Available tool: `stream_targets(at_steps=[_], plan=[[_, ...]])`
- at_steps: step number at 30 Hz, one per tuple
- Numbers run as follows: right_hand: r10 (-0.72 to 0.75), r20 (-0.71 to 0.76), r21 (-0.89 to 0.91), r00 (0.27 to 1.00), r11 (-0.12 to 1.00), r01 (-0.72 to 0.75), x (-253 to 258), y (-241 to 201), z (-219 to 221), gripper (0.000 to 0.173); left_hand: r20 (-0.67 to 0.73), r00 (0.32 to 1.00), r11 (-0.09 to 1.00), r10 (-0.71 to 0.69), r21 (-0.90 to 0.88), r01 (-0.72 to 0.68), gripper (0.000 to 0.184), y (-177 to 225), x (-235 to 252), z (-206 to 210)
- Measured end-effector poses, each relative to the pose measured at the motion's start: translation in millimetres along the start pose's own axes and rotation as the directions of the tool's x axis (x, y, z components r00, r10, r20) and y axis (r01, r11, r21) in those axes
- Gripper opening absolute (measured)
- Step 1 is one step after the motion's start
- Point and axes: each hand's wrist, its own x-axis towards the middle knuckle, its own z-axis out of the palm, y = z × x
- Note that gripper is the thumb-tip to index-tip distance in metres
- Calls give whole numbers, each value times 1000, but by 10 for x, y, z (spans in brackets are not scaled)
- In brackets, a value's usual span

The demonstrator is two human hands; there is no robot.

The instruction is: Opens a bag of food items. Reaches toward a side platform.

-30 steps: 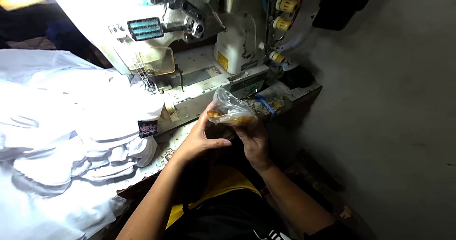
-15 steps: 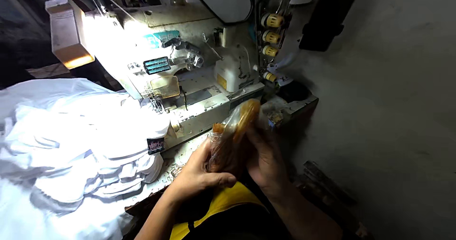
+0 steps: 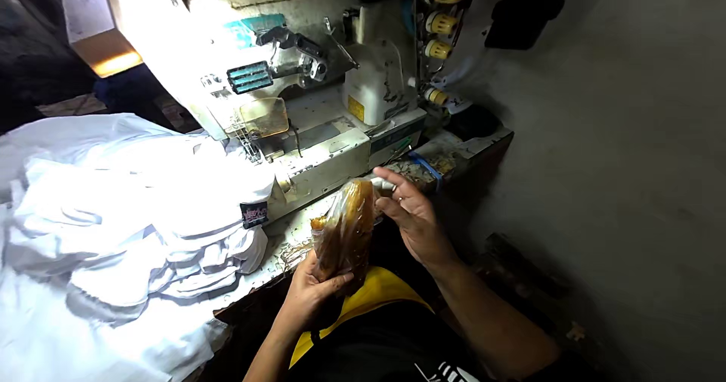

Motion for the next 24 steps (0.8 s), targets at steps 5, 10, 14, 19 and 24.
stream_targets(at_steps=[5, 10, 14, 19, 24], plan=[[73, -94, 90, 993, 994, -64, 63, -98, -1, 12, 53, 999, 1000, 11, -25, -10, 48, -19, -10, -56], [-129, -199, -36, 971, 992, 124, 76, -98, -64, 11, 227, 972, 989, -64, 146, 31, 50, 36, 36, -201], [-363, -32, -214, 931, 912, 349, -55, -117, -86, 11, 88, 989, 991, -116, 72, 110, 51, -30, 9, -189], [-469, 42, -490, 882, 760, 427, -168, 6, -189, 8, 125, 988, 977, -88, -185, 110, 45, -59, -33, -274], [-438, 226, -553, 870, 678, 485, -333, 70, -180, 15, -103, 983, 934, -153, -341, 110, 45, 28, -32, -141]])
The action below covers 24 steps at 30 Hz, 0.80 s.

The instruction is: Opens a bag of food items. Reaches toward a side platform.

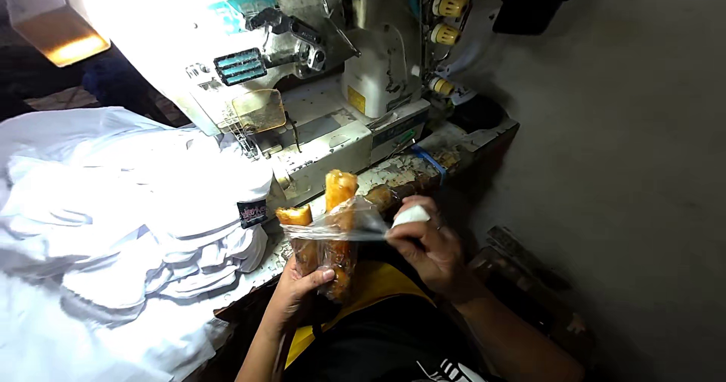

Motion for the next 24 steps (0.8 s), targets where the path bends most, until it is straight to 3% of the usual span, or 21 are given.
stream_targets(at_steps=[5, 7, 9, 11, 13, 16, 18, 20, 24], plan=[[-163, 362, 278, 918, 959, 61, -343, -195, 227, 21, -133, 976, 984, 171, -22, -176, 47, -13, 24, 85], [-67, 315, 360, 947, 931, -54, -435, -225, 273, 29, -101, 966, 972, 236, 27, -235, 45, -23, 12, 61], [160, 192, 424, 968, 876, -229, -417, -239, 267, 36, -69, 953, 955, 294, 72, -289, 42, -35, 6, 29], [338, 105, 453, 935, 821, -347, -320, -221, 241, 38, -40, 942, 939, 335, 92, -330, 39, -56, 4, 2], [405, 119, 439, 907, 798, -414, -233, -231, 226, 42, 2, 935, 931, 355, 94, -353, 37, -65, -15, -6], [343, 147, 433, 928, 821, -372, -173, -325, 305, 41, 86, 920, 911, 383, 132, -391, 34, -33, -86, 67], [313, 76, 429, 947, 847, -314, -127, -411, 386, 32, 168, 896, 881, 410, 181, -437, 34, 16, -127, 137], [301, 18, 447, 954, 851, -276, -73, -438, 441, 24, 172, 886, 859, 431, 221, -461, 33, 74, -153, 206], [201, -2, 404, 980, 896, -183, -56, -439, 461, 25, 152, 899, 850, 411, 293, -438, 34, 132, -233, 160]])
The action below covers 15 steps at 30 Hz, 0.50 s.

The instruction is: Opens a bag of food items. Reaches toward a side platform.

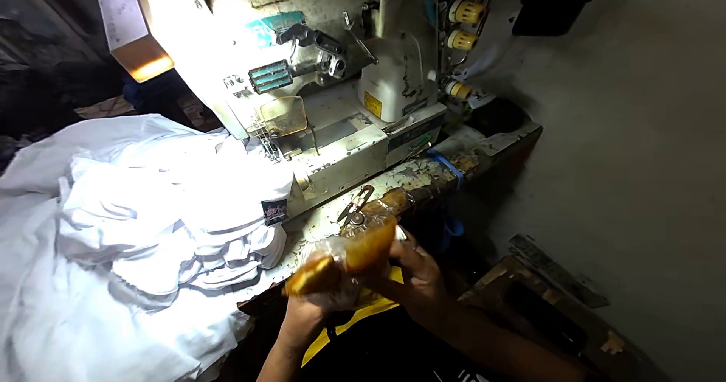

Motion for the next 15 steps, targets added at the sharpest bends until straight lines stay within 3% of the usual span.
stream_targets(at_steps=[3, 6, 10, 15], plan=[[-210, 47, -40, 977, 977, 212, 9, -102, -6, 23, 174, 983, 998, 52, -36, -46, 27, -6, -95, -189], [-353, 102, -7, 930, 935, 356, 56, -279, -17, 18, 318, 932, 978, 174, 58, -202, 36, 260, 42, -141], [-379, 154, 105, 912, 924, 367, 122, -404, 13, 20, 412, 815, 862, 406, 124, -492, 23, 435, 245, -77], [-374, 161, 171, 913, 922, 348, 192, -452, 95, 19, 399, 786, 772, 471, 245, -587, 20, 658, 252, -111]])
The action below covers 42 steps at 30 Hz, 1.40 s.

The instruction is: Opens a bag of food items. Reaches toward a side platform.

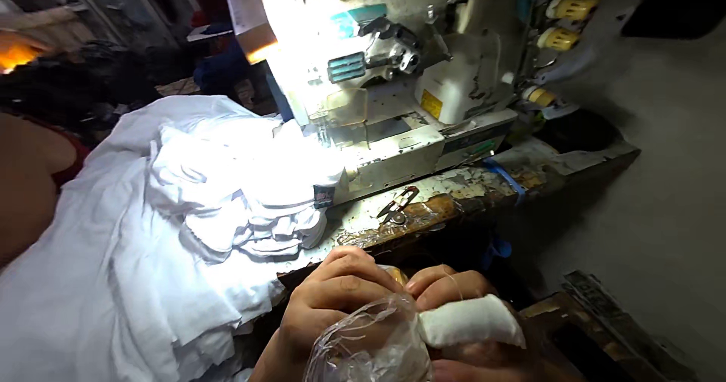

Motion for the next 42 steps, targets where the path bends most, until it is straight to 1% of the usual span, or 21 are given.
stream_targets(at_steps=[4, 8, 13, 16, 21, 23, 27, 30, 32, 34, 36, 38, 39, 42], plan=[[56, -14, 106, 998, 993, -54, 73, -122, 51, 14, -12, 1000, 997, -15, 75, 16, 20, 233, 93, -50], [185, -25, 247, 982, 953, -173, 114, -265, 108, 15, -32, 999, 997, -35, 63, 37, 19, 352, 117, -59], [165, -81, 260, 983, 956, -139, 142, -269, 170, 15, -87, 996, 998, 13, 69, -7, 19, 333, 101, -45], [138, -87, 223, 987, 968, -116, 146, -261, 165, 14, -120, 993, 996, 11, 84, -1, 17, 342, 94, -18], [69, -97, 162, 993, 985, -52, 156, -228, 167, 12, -194, 979, 996, 60, 81, -45, 15, 301, 75, 52], [72, -96, 175, 993, 983, -55, 161, -226, 166, 12, -187, 981, 996, 44, 79, -30, 15, 315, 83, 46], [139, -75, 229, 987, 966, -119, 191, -246, 149, 12, -188, 981, 995, 45, 98, -27, 16, 320, 70, 42], [157, -62, 258, 986, 956, -136, 214, -232, 146, 14, -199, 979, 994, 43, 103, -23, 17, 317, 95, 51], [141, -70, 241, 988, 963, -120, 208, -222, 156, 14, -205, 977, 994, 52, 105, -31, 17, 307, 97, 52], [75, -90, 178, 993, 982, -59, 195, -195, 168, 13, -202, 978, 995, 53, 97, -34, 17, 302, 90, 45], [102, -98, 179, 990, 980, -83, 205, -212, 185, 12, -236, 969, 994, 70, 96, -48, 18, 267, 23, 60], [166, -96, 209, 982, 967, -143, 251, -260, 184, 13, -355, 933, 992, 58, 126, -14, 19, 183, -203, 120], [189, -95, 219, 977, 962, -165, 265, -274, 184, 13, -378, 925, 989, 43, 150, 15, 20, 177, -246, 127], [216, -97, 234, 972, 954, -189, 270, -274, 187, 15, -301, 953, 986, -26, 152, 75, 28, 294, -14, 77]])
